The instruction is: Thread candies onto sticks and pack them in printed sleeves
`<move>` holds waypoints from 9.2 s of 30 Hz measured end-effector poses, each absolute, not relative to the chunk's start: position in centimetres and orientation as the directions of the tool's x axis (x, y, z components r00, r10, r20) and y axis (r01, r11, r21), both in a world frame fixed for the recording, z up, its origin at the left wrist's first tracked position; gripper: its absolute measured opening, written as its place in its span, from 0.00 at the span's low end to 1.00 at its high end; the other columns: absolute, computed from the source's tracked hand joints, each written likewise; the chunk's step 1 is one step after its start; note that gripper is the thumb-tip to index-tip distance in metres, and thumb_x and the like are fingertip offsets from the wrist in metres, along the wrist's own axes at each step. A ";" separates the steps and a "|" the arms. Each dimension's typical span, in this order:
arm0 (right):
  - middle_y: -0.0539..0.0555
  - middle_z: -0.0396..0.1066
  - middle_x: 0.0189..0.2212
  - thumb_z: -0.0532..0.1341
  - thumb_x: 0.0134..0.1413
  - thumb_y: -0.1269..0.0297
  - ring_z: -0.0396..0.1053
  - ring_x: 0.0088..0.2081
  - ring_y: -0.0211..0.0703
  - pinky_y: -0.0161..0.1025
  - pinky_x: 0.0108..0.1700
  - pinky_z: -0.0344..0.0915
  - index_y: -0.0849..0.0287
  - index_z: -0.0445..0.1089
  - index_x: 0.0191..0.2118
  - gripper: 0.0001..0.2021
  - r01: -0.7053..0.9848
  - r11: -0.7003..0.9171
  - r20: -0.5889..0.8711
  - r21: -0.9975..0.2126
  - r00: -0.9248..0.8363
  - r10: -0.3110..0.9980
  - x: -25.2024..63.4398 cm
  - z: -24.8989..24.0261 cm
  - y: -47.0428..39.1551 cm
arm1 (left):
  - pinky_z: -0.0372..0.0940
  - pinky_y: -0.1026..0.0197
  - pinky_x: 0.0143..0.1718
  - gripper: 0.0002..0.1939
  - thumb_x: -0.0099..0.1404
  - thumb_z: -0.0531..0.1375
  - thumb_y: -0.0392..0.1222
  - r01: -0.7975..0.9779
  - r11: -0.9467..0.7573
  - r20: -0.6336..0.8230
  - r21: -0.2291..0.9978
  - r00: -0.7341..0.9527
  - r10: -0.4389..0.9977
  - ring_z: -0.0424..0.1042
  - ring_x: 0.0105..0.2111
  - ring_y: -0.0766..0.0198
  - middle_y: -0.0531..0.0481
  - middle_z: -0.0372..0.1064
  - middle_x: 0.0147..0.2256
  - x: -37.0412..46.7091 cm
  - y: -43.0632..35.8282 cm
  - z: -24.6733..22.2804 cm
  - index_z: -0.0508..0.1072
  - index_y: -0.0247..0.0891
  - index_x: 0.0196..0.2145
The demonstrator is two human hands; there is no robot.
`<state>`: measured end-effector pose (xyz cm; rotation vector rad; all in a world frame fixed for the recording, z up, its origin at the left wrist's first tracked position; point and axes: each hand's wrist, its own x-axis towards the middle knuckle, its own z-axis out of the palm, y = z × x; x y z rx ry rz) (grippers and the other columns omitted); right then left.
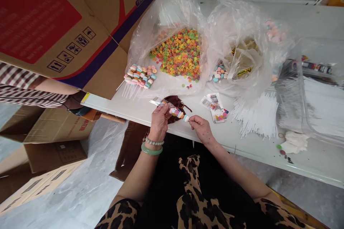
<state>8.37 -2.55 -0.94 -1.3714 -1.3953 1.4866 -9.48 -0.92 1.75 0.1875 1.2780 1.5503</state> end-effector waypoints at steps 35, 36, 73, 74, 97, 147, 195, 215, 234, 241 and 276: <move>0.45 0.63 0.16 0.62 0.44 0.60 0.53 0.17 0.32 0.32 0.20 0.47 0.58 0.70 0.28 0.07 -0.041 -0.459 -0.416 -0.887 -0.359 0.835 8.4 -1.1 -2.3 | 0.70 0.56 0.38 0.21 0.48 0.72 0.46 -0.582 0.238 -0.404 0.778 -0.172 0.899 0.76 0.32 0.60 0.47 0.76 0.32 -8.2 -1.7 0.4 0.76 0.33 0.37; 0.45 0.62 0.15 0.64 0.40 0.60 0.48 0.15 0.30 0.31 0.18 0.41 0.58 0.70 0.28 0.09 -0.125 -0.573 -0.490 -0.810 -0.393 0.778 8.4 -1.2 -2.2 | 0.69 0.57 0.38 0.21 0.49 0.72 0.47 -0.585 0.238 -0.403 0.775 -0.169 0.899 0.77 0.32 0.60 0.47 0.75 0.32 -8.1 -1.7 0.3 0.76 0.33 0.38; 0.45 0.62 0.15 0.63 0.42 0.59 0.50 0.18 0.31 0.32 0.21 0.44 0.57 0.69 0.26 0.07 -0.095 -0.497 -0.462 -0.863 -0.249 0.851 8.3 -0.3 -1.9 | 0.70 0.55 0.39 0.22 0.56 0.67 0.55 -0.682 0.282 -0.498 0.675 -0.139 0.856 0.76 0.35 0.58 0.44 0.75 0.38 -6.6 -2.0 0.2 0.72 0.38 0.42; 0.45 0.62 0.15 0.64 0.40 0.59 0.50 0.17 0.31 0.32 0.20 0.42 0.58 0.70 0.26 0.08 -0.099 -0.525 -0.485 -0.845 -0.271 0.831 8.3 -0.2 -1.9 | 0.70 0.54 0.40 0.21 0.55 0.68 0.53 -0.687 0.245 -0.476 0.684 -0.167 0.863 0.77 0.36 0.57 0.44 0.75 0.39 -6.8 -1.8 0.3 0.72 0.38 0.42; 0.45 0.62 0.15 0.63 0.42 0.61 0.49 0.16 0.30 0.31 0.19 0.42 0.58 0.68 0.27 0.07 -0.076 -0.574 -0.527 -0.815 -0.312 0.790 8.0 -0.9 -1.6 | 0.68 0.55 0.44 0.19 0.57 0.68 0.49 -0.708 0.207 -0.446 0.675 -0.168 0.879 0.76 0.38 0.58 0.47 0.74 0.35 -5.9 -2.0 0.2 0.71 0.36 0.41; 0.43 0.57 0.15 0.63 0.45 0.55 0.52 0.19 0.33 0.33 0.22 0.48 0.56 0.65 0.24 0.12 0.061 -0.356 -0.357 -0.933 -0.303 0.884 7.3 -1.5 -2.4 | 0.68 0.55 0.42 0.21 0.50 0.72 0.46 -0.683 0.350 -0.510 0.641 -0.038 0.860 0.75 0.36 0.58 0.45 0.75 0.35 -7.0 -2.4 -0.1 0.74 0.34 0.39; 0.45 0.59 0.15 0.68 0.39 0.51 0.48 0.16 0.31 0.33 0.17 0.42 0.57 0.64 0.20 0.17 -0.132 -0.495 -0.469 -0.859 -0.186 0.864 7.2 -0.4 -1.8 | 0.66 0.52 0.48 0.23 0.58 0.66 0.54 -0.664 0.335 -0.370 0.669 0.093 0.924 0.72 0.42 0.56 0.40 0.73 0.45 -4.3 -4.0 -1.3 0.77 0.33 0.44; 0.45 0.66 0.17 0.65 0.41 0.60 0.53 0.14 0.31 0.33 0.17 0.48 0.56 0.65 0.23 0.09 -0.152 -0.374 -0.356 -0.915 -0.130 0.925 6.1 -0.5 -1.6 | 0.63 0.61 0.29 0.17 0.54 0.68 0.52 -0.635 0.273 -0.424 0.722 -0.095 0.900 0.64 0.23 0.69 0.52 0.68 0.25 -3.4 -3.5 0.1 0.74 0.34 0.29; 0.56 0.72 0.29 0.50 0.62 0.60 0.68 0.32 0.44 0.37 0.35 0.60 0.56 0.69 0.35 0.12 0.673 0.263 0.178 -0.691 -0.194 0.965 6.5 -1.4 -2.3 | 0.61 0.62 0.32 0.13 0.54 0.69 0.48 -0.539 0.340 -0.532 0.770 -0.251 0.808 0.65 0.27 0.67 0.52 0.70 0.25 -3.7 -3.1 -0.3 0.76 0.35 0.27; 0.46 0.65 0.19 0.63 0.48 0.55 0.59 0.21 0.36 0.35 0.25 0.56 0.55 0.65 0.25 0.11 0.211 -0.197 -0.206 -0.957 -0.022 0.978 6.6 -0.9 -1.0 | 0.62 0.60 0.32 0.21 0.55 0.66 0.57 -0.503 0.431 -0.552 0.749 -0.116 0.826 0.70 0.27 0.64 0.47 0.74 0.31 -4.6 -3.2 0.1 0.78 0.34 0.32; 0.44 0.68 0.15 0.65 0.42 0.58 0.54 0.11 0.31 0.32 0.14 0.48 0.56 0.65 0.24 0.10 0.039 -0.424 -0.425 -0.905 -0.084 0.901 6.2 -1.0 -1.6 | 0.60 0.65 0.31 0.12 0.50 0.70 0.44 -0.547 0.147 -0.365 0.824 -0.314 0.876 0.64 0.26 0.70 0.53 0.69 0.25 -4.4 -3.2 -0.1 0.74 0.34 0.26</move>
